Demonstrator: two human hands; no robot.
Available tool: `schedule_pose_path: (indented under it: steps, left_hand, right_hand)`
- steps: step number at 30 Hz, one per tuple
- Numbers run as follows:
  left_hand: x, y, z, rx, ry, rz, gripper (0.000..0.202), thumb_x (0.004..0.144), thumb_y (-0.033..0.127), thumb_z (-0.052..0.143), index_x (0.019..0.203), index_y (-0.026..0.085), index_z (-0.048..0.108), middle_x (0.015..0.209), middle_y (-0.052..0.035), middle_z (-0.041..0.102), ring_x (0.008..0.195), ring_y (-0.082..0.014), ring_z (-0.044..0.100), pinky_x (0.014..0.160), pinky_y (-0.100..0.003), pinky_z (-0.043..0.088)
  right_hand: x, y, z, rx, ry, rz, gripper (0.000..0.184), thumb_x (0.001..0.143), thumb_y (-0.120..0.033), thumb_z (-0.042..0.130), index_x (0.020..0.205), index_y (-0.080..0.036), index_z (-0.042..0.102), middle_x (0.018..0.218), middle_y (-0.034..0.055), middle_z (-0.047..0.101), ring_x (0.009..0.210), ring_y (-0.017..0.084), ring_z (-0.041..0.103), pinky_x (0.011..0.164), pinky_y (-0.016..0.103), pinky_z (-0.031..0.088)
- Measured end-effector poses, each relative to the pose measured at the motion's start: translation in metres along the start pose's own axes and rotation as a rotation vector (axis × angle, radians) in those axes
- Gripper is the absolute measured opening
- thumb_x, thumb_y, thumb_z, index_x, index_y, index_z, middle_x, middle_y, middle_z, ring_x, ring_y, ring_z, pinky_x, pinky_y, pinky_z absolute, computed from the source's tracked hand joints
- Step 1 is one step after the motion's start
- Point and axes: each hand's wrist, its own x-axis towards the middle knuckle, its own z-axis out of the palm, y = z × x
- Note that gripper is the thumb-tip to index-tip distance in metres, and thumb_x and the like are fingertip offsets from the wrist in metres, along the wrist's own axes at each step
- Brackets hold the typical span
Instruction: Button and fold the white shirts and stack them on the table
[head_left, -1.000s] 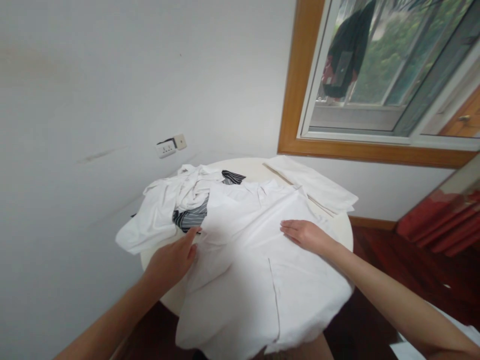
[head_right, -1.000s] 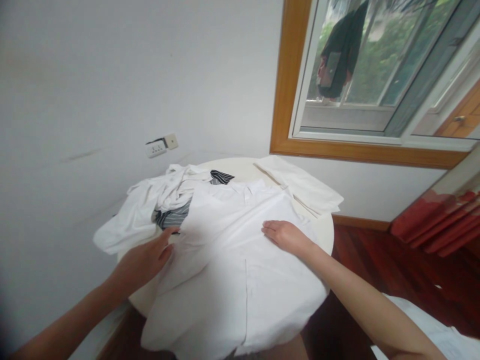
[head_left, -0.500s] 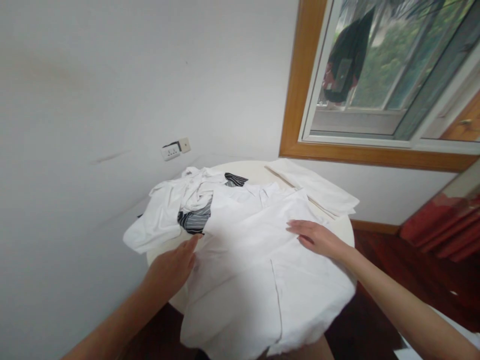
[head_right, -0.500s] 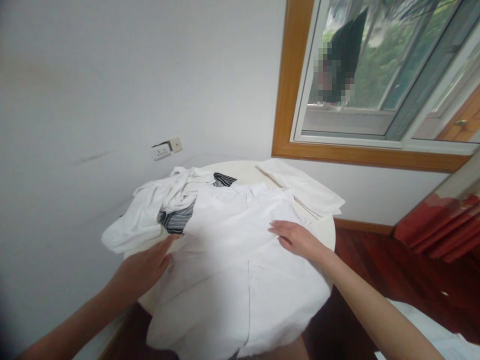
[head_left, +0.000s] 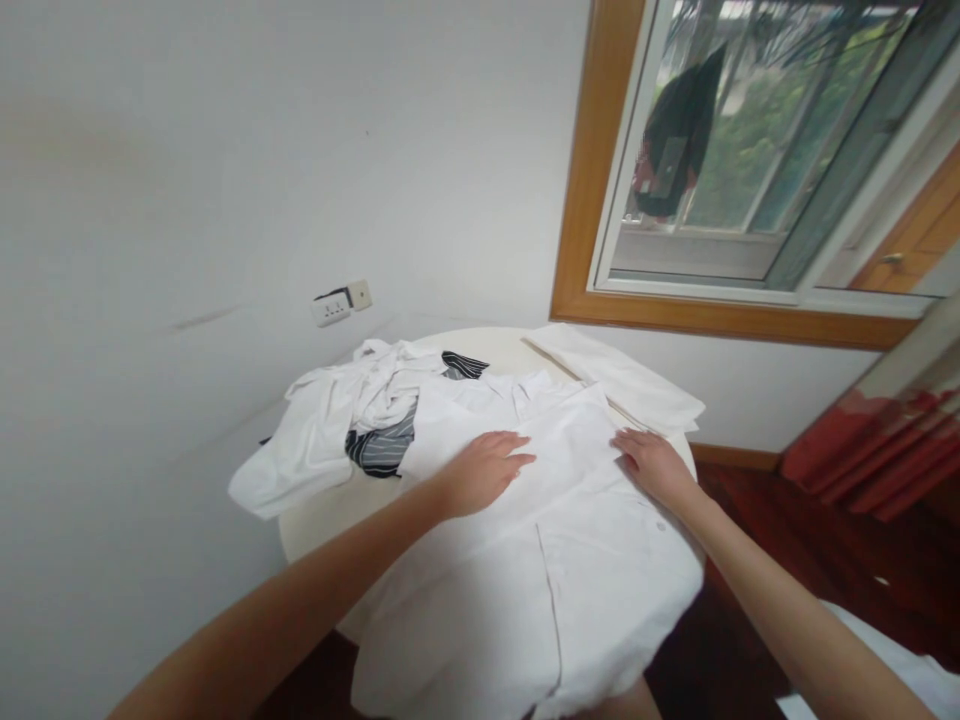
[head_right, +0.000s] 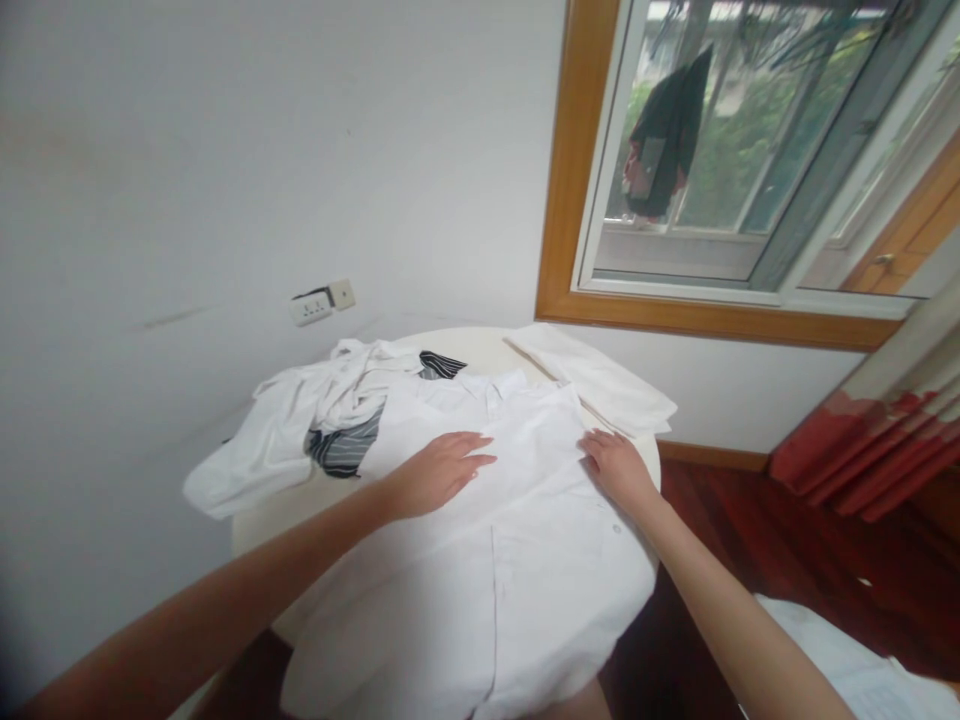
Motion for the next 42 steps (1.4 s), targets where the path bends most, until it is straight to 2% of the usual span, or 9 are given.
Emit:
schedule_pose_path:
  steps: [5, 9, 14, 17, 19, 22, 27, 33, 42]
  left_hand:
    - [0.003, -0.015, 0.033, -0.106, -0.006, -0.006, 0.046, 0.098, 0.041, 0.033, 0.142, 0.030, 0.042, 0.151, -0.0043, 0.038, 0.140, -0.0219, 0.033, 0.116, -0.043, 0.027]
    - [-0.006, -0.019, 0.043, -0.131, -0.048, -0.042, 0.051, 0.097, 0.049, 0.032, 0.143, 0.029, 0.040, 0.153, -0.0046, 0.036, 0.141, -0.0222, 0.031, 0.116, -0.041, 0.026]
    - [-0.007, -0.019, 0.041, -0.169, -0.071, -0.073, 0.054, 0.096, 0.054, 0.032, 0.144, 0.032, 0.039, 0.154, -0.0035, 0.032, 0.143, -0.0234, 0.028, 0.117, -0.043, 0.023]
    - [-0.006, -0.019, 0.041, -0.188, -0.093, -0.090, 0.059, 0.093, 0.060, 0.034, 0.145, 0.032, 0.037, 0.155, -0.0043, 0.029, 0.143, -0.0249, 0.026, 0.118, -0.045, 0.020]
    - [-0.006, -0.018, 0.040, -0.197, -0.090, -0.091, 0.060, 0.093, 0.061, 0.034, 0.145, 0.032, 0.037, 0.156, -0.0039, 0.029, 0.144, -0.0244, 0.025, 0.118, -0.045, 0.020]
    - [-0.007, -0.016, 0.038, -0.193, -0.081, -0.100, 0.060, 0.093, 0.062, 0.034, 0.144, 0.031, 0.039, 0.155, -0.0044, 0.030, 0.143, -0.0241, 0.026, 0.118, -0.044, 0.019]
    - [-0.008, -0.010, 0.034, -0.171, -0.095, -0.124, 0.061, 0.093, 0.061, 0.034, 0.143, 0.027, 0.042, 0.154, -0.0077, 0.033, 0.143, -0.0261, 0.027, 0.117, -0.045, 0.022]
    - [-0.009, -0.011, 0.037, -0.168, -0.060, -0.123, 0.060, 0.092, 0.060, 0.036, 0.143, 0.029, 0.041, 0.154, -0.0072, 0.033, 0.142, -0.0257, 0.028, 0.117, -0.046, 0.022]
    - [-0.008, -0.009, 0.034, -0.163, -0.075, -0.123, 0.060, 0.093, 0.061, 0.035, 0.143, 0.028, 0.042, 0.154, -0.0071, 0.034, 0.143, -0.0252, 0.027, 0.117, -0.045, 0.020]
  right_hand:
    - [-0.004, 0.013, -0.006, -0.071, 0.026, 0.165, 0.036, 0.083, -0.011, 0.048, 0.109, -0.020, 0.071, 0.119, 0.0090, 0.067, 0.118, 0.026, 0.056, 0.102, 0.044, 0.038]
    - [-0.013, 0.015, -0.011, -0.138, 0.051, 0.240, 0.031, 0.085, -0.016, 0.049, 0.106, -0.022, 0.073, 0.116, 0.0093, 0.067, 0.118, 0.028, 0.054, 0.098, 0.043, 0.040]
    - [-0.003, 0.002, -0.030, -0.209, -0.001, 0.191, 0.036, 0.081, -0.010, 0.049, 0.106, -0.019, 0.073, 0.125, 0.0121, 0.063, 0.131, 0.033, 0.043, 0.106, 0.051, 0.033]
    - [0.026, -0.022, -0.033, -0.093, -0.042, 0.040, 0.041, 0.082, -0.009, 0.045, 0.114, -0.014, 0.069, 0.128, 0.0131, 0.062, 0.128, 0.026, 0.048, 0.110, 0.040, 0.034]
    - [0.047, -0.040, -0.022, 0.021, -0.114, -0.046, 0.044, 0.087, -0.013, 0.039, 0.124, -0.014, 0.064, 0.130, 0.0116, 0.061, 0.122, 0.020, 0.054, 0.108, 0.033, 0.038]
    - [0.074, -0.055, 0.010, -0.011, -0.167, 0.024, 0.050, 0.095, -0.031, 0.036, 0.134, -0.004, 0.053, 0.139, 0.0205, 0.051, 0.131, 0.028, 0.045, 0.111, 0.040, 0.033]
    - [0.102, -0.039, 0.052, 0.005, -0.165, 0.169, 0.070, 0.096, -0.049, 0.031, 0.140, 0.005, 0.040, 0.143, 0.0265, 0.043, 0.141, 0.031, 0.027, 0.117, 0.047, 0.021]
    - [0.112, -0.018, 0.061, 0.035, -0.137, 0.210, 0.072, 0.096, -0.056, 0.026, 0.140, -0.002, 0.043, 0.147, 0.0220, 0.040, 0.141, 0.029, 0.029, 0.116, 0.043, 0.023]
    - [0.112, -0.020, 0.061, 0.025, -0.164, 0.263, 0.076, 0.095, -0.058, 0.022, 0.143, -0.001, 0.039, 0.150, 0.0243, 0.033, 0.144, 0.032, 0.021, 0.116, 0.046, 0.019]
